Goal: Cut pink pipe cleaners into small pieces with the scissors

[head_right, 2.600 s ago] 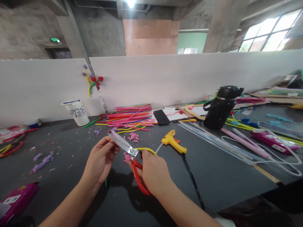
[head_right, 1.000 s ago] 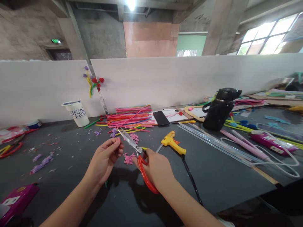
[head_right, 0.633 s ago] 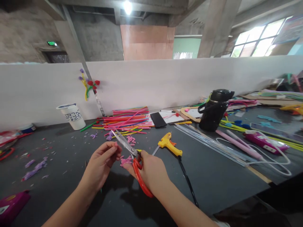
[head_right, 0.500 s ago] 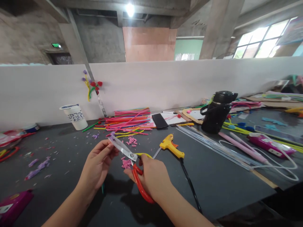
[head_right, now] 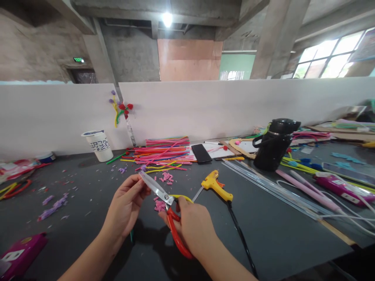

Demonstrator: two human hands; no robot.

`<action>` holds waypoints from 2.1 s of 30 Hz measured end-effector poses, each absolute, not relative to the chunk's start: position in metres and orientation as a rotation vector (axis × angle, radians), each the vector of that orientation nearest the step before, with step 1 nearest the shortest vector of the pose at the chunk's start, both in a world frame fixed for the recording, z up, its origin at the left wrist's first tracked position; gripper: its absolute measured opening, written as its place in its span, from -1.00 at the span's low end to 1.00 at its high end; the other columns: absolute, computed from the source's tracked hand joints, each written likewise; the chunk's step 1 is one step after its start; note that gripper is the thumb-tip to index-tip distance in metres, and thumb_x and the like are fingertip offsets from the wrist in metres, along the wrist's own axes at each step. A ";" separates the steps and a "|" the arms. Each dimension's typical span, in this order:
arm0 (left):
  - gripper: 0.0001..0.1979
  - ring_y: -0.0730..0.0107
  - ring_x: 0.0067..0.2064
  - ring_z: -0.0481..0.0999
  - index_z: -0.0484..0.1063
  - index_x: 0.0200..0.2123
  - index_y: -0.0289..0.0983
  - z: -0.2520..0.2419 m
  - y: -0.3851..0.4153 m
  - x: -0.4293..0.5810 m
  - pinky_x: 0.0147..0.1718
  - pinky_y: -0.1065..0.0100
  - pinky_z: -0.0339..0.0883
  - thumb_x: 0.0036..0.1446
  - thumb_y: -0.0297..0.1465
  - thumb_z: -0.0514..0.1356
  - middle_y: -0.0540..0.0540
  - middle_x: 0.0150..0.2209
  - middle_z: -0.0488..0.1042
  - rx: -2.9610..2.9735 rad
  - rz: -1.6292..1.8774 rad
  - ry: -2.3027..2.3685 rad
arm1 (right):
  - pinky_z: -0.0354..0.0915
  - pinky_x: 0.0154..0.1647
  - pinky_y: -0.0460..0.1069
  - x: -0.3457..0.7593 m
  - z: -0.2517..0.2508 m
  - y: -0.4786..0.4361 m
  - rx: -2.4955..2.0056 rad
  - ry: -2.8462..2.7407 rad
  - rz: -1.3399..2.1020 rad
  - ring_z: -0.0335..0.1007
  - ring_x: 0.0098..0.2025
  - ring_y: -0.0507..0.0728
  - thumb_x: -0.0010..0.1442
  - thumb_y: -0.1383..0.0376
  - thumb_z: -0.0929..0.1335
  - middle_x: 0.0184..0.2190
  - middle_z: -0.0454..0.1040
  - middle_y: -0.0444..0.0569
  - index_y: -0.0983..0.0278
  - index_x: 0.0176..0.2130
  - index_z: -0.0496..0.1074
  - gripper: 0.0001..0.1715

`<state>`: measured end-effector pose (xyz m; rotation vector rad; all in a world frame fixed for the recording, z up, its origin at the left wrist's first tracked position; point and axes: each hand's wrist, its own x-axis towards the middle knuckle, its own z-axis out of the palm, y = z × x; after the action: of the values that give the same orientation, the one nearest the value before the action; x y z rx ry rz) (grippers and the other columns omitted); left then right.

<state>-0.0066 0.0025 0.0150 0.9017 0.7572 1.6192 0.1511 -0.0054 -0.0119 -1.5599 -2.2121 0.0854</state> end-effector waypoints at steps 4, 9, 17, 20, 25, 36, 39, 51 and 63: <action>-0.96 0.54 -0.47 0.34 0.38 -0.46 -0.29 0.014 0.003 -0.007 -0.42 0.48 0.23 -0.06 -0.43 0.18 0.01 -0.52 0.38 0.902 1.620 0.756 | -0.05 -0.59 -0.09 0.151 -0.011 -0.005 -1.559 -2.220 0.080 0.36 -0.57 0.07 0.08 0.00 0.17 -0.61 0.42 -0.10 0.25 -0.48 0.25 -0.62; -0.97 0.55 -0.47 0.33 0.38 -0.47 -0.27 0.015 0.003 -0.007 -0.41 0.48 0.22 -0.06 -0.43 0.18 0.02 -0.52 0.37 0.899 1.615 0.751 | -0.04 -0.59 -0.09 0.151 -0.010 -0.006 -1.572 -2.230 0.093 0.36 -0.56 0.08 0.08 0.00 0.16 -0.60 0.42 -0.11 0.25 -0.46 0.26 -0.61; -0.97 0.55 -0.47 0.33 0.39 -0.48 -0.28 0.015 0.003 -0.007 -0.41 0.49 0.23 -0.07 -0.43 0.19 0.02 -0.52 0.37 0.895 1.620 0.761 | -0.03 -0.58 -0.09 0.151 -0.011 -0.006 -1.565 -2.224 0.072 0.36 -0.56 0.08 0.09 0.01 0.17 -0.60 0.43 -0.09 0.25 -0.46 0.27 -0.62; -0.97 0.55 -0.48 0.34 0.39 -0.49 -0.29 0.015 0.003 -0.007 -0.42 0.49 0.23 -0.07 -0.44 0.19 0.02 -0.53 0.37 0.900 1.624 0.756 | -0.04 -0.58 -0.09 0.152 -0.010 -0.006 -1.575 -2.221 0.063 0.35 -0.56 0.08 0.09 0.01 0.17 -0.60 0.43 -0.09 0.25 -0.46 0.28 -0.62; -0.95 0.56 -0.47 0.36 0.40 -0.45 -0.30 0.015 0.003 -0.007 -0.42 0.50 0.25 -0.07 -0.44 0.19 0.00 -0.48 0.41 0.888 1.633 0.763 | -0.05 -0.59 -0.09 0.152 -0.008 -0.005 -1.642 -2.183 0.149 0.34 -0.58 0.08 0.08 0.00 0.17 -0.64 0.41 -0.08 0.24 -0.47 0.31 -0.60; -0.96 0.58 -0.51 0.33 0.38 -0.48 -0.32 0.017 0.002 -0.007 -0.49 0.53 0.23 -0.07 -0.45 0.19 0.01 -0.53 0.36 0.881 1.556 0.708 | -0.06 -0.57 -0.10 0.153 -0.008 -0.005 -1.611 -2.244 0.192 0.37 -0.52 0.08 0.07 0.00 0.19 -0.56 0.45 -0.08 0.24 -0.44 0.28 -0.63; -0.96 0.59 -0.51 0.32 0.37 -0.49 -0.32 0.017 0.002 -0.007 -0.50 0.54 0.22 -0.05 -0.46 0.17 0.01 -0.54 0.35 0.896 1.532 0.708 | -0.06 -0.57 -0.09 0.152 -0.007 -0.006 -1.597 -2.242 0.189 0.37 -0.52 0.08 0.08 0.01 0.18 -0.56 0.45 -0.09 0.24 -0.44 0.28 -0.63; -0.98 0.59 -0.50 0.35 0.37 -0.46 -0.33 0.015 0.002 -0.008 -0.48 0.54 0.24 -0.03 -0.48 0.16 0.00 -0.52 0.38 0.883 1.537 0.706 | -0.07 -0.59 -0.09 0.152 -0.008 -0.006 -1.594 -2.231 0.184 0.35 -0.55 0.07 0.08 0.01 0.18 -0.59 0.43 -0.09 0.24 -0.47 0.27 -0.63; -0.97 0.61 -0.50 0.37 0.37 -0.46 -0.32 0.016 0.003 -0.008 -0.50 0.57 0.24 -0.05 -0.47 0.18 0.00 -0.50 0.40 0.847 1.538 0.746 | -0.07 -0.60 -0.10 0.152 -0.012 -0.003 -1.630 -2.140 0.236 0.31 -0.60 0.06 0.06 0.00 0.18 -0.65 0.40 -0.10 0.23 -0.49 0.29 -0.62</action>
<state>-0.0082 0.0034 0.0158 0.8473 0.7456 1.5382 0.1518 -0.0027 -0.0119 -1.6296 -2.1403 0.2361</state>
